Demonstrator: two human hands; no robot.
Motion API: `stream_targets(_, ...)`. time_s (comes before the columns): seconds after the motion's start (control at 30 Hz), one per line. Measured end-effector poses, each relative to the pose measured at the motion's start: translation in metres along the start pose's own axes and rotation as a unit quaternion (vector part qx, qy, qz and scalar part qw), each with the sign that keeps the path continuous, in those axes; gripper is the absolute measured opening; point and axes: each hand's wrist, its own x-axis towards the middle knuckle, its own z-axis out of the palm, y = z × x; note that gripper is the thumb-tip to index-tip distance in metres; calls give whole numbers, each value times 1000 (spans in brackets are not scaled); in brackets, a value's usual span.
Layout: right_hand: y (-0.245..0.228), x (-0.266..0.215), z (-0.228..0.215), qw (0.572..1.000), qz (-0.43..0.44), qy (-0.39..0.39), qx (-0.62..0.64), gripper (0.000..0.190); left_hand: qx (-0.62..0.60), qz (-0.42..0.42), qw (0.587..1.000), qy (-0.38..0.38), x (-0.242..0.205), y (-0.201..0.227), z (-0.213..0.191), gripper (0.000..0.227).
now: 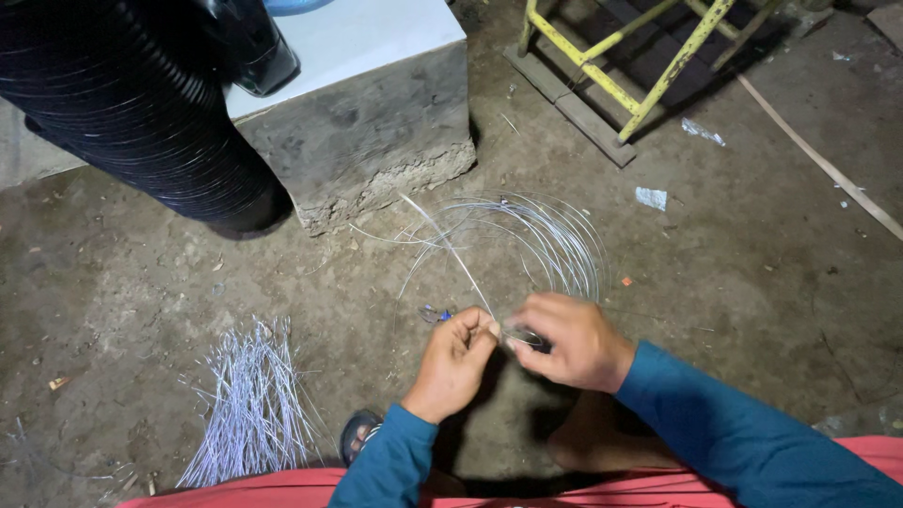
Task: The person sits on the floor and repeatedly picks up thin metal wires from a pile. They bend each wire into a loop using pliers and place the finished pieces into a separate pile.
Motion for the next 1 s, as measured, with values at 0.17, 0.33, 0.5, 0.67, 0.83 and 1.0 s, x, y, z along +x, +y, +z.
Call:
stream_targets(0.17, 18, -17, 18, 817, 345, -49, 460, 15, 224, 145, 963, 41, -10, 49, 8, 9)
stream_targets(0.33, 24, -35, 31, 700, 378, -8, 606, 15, 288, 206, 935, 23, -12, 68, 16, 7)
stream_targets(0.5, 6, -23, 22, 791, 394, -20, 467, 15, 235, 18, 972, 20, -13, 45, 12, 12)
stream_targets(0.67, -20, -7, -14, 990, -63, -108, -63, 18, -66, -142, 984, -83, -5, 14, -4, 17)
stream_targets(0.83, -29, 2, -24, 982, -148, -68, -98, 24, -79, -144, 984, -69, -9, 19, -3, 17)
stream_targets(1.0, -9, -4, -13, 946, 242, -55, 207, 14, 230, 138, 963, 22, -17, 55, 12, 12)
